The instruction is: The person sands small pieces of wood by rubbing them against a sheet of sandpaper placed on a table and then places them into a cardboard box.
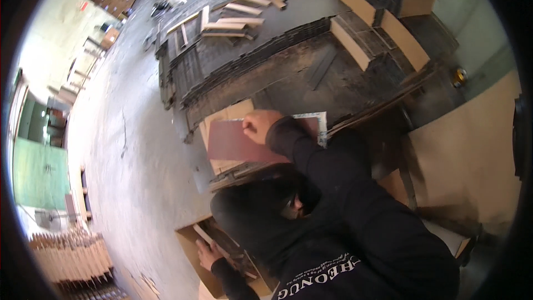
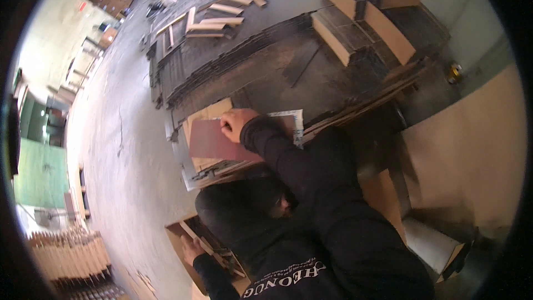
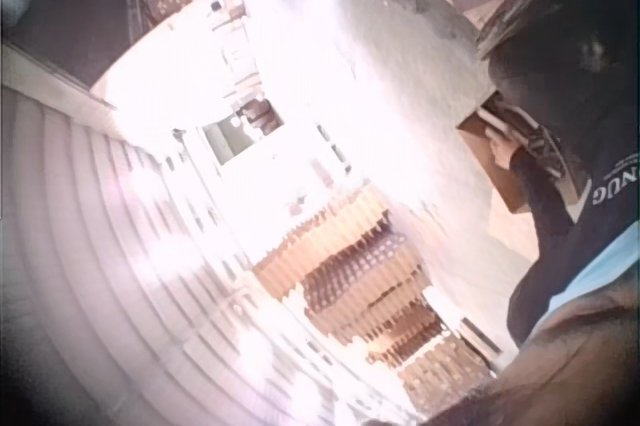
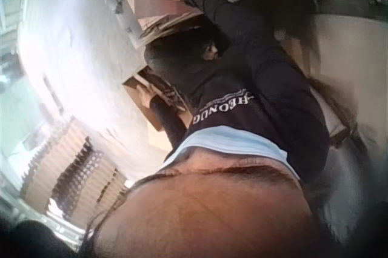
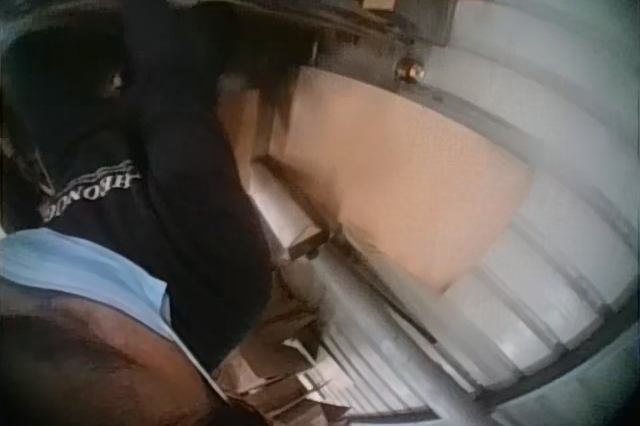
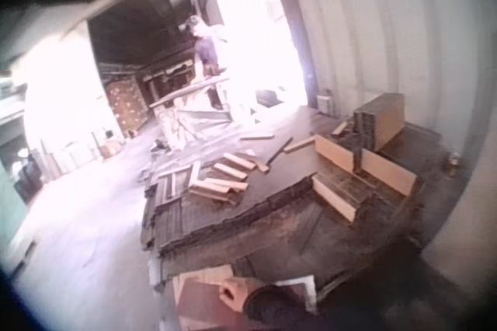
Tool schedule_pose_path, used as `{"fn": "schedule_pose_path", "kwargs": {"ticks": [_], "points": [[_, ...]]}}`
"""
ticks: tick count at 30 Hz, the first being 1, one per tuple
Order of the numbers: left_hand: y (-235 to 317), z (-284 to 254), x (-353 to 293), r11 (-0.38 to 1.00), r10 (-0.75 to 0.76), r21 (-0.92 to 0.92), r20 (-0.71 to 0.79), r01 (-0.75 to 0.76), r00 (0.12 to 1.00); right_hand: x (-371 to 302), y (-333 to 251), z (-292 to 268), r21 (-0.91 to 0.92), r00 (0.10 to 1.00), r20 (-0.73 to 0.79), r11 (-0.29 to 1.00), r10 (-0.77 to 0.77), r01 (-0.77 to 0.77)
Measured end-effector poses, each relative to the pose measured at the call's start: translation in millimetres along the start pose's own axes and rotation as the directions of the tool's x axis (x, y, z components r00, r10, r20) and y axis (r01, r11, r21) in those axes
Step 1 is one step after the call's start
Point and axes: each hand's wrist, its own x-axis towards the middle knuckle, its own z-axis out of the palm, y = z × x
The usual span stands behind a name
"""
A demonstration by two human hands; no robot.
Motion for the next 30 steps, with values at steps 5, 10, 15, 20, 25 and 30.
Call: {"fn": "schedule_pose_path", "kwargs": {"ticks": [5, 10, 15, 20, 25, 30], "points": [[108.8, -45.4, 56.6, 0.698, 0.238, -0.674, -0.1, -0.242, 0.966, -1.6, 5.9, 8.3, 0.029, 0.999, -0.016, 0.999, -0.028, 0.029], [354.5, -106.3, 57.6, 0.237, 0.728, -0.589, -0.419, -0.773, 0.543, 0.0, 4.2, -0.9, 0.013, 1.0, 0.017, 1.0, 0.023, -0.023], [508.3, -77.7, 70.6, 0.335, 0.85, -0.303, -0.313, -0.892, 0.425, 6.0, -3.0, -0.7, 0.041, 0.998, 0.059, 0.999, -0.022, 0.02], [537.7, -55.9, 32.2, 0.427, 0.815, -0.299, -0.283, -0.853, 0.506, -0.6, 5.8, -11.7, 0.044, 0.997, 0.077, 0.999, 0.002, -0.006], [512.3, -63.7, 47.2, 0.345, 0.818, -0.422, -0.302, -0.838, 0.489, 9.4, -0.5, -2.7, 0.077, 0.994, 0.105, 0.997, -0.015, 0.007], [435.8, -88.6, 82.3, 0.466, 0.618, -0.561, -0.348, -0.685, 0.705, 6.9, 6.4, -11.2, 0.04, 0.975, 0.208, 0.995, 0.081, -0.092]]}}
